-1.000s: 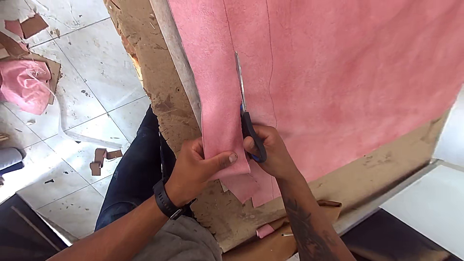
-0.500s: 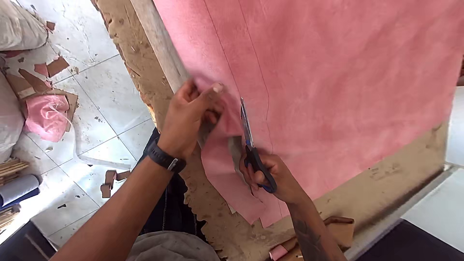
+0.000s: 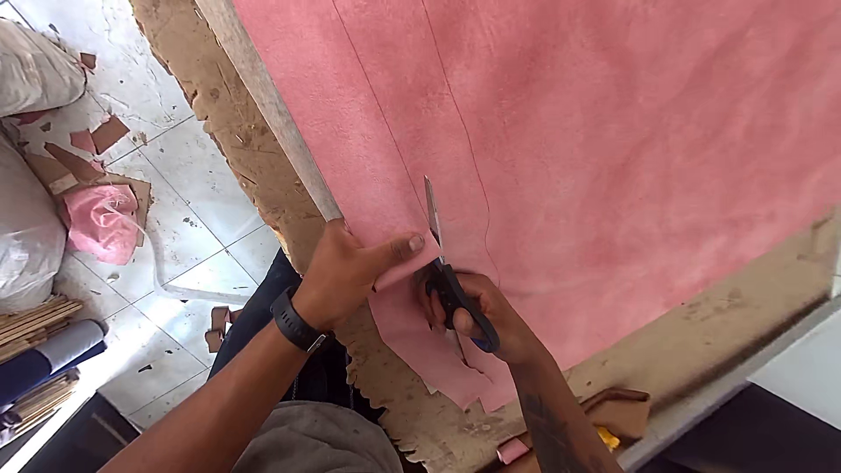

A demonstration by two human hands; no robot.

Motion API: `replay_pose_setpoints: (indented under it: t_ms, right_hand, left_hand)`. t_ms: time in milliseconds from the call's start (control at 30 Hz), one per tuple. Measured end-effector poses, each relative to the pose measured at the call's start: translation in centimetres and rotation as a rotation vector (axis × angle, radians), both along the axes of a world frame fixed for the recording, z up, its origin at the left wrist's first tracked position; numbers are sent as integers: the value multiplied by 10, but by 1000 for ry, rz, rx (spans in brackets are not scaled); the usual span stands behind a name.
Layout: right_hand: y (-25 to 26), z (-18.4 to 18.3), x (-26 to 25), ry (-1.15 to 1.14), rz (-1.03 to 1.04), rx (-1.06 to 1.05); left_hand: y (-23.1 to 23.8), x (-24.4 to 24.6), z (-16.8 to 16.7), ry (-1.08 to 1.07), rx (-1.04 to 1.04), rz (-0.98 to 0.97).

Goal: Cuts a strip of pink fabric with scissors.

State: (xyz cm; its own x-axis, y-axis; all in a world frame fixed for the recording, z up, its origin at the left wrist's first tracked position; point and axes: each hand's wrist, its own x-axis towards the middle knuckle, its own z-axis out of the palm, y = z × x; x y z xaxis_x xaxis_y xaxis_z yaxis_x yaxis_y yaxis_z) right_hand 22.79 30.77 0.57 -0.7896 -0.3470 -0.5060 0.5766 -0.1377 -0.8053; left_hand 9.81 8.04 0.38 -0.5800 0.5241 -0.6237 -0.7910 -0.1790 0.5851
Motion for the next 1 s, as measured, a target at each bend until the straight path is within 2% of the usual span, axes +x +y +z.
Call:
replay_pose_setpoints:
  t_ms: [300,533,800,933,1000]
  right_hand:
    - [-3,9,-23,-40,81,100]
    - [-5,8,-25,-49,21,61]
    - [-12,7,-22,-66,-31,112]
    - [-8,8,-25,-56,-23,115]
    - [-3,9,-26,-58,-12,102]
  left_hand:
    - [-3,-2,-2,-2,27,-16]
    - [-9,0,1,2,-1,-44]
    - [-13,-1,-1,-21,21,-64]
    - [-21,-15,-3,67,-15,-174]
    - [-24,-31,0,49,-38,-150]
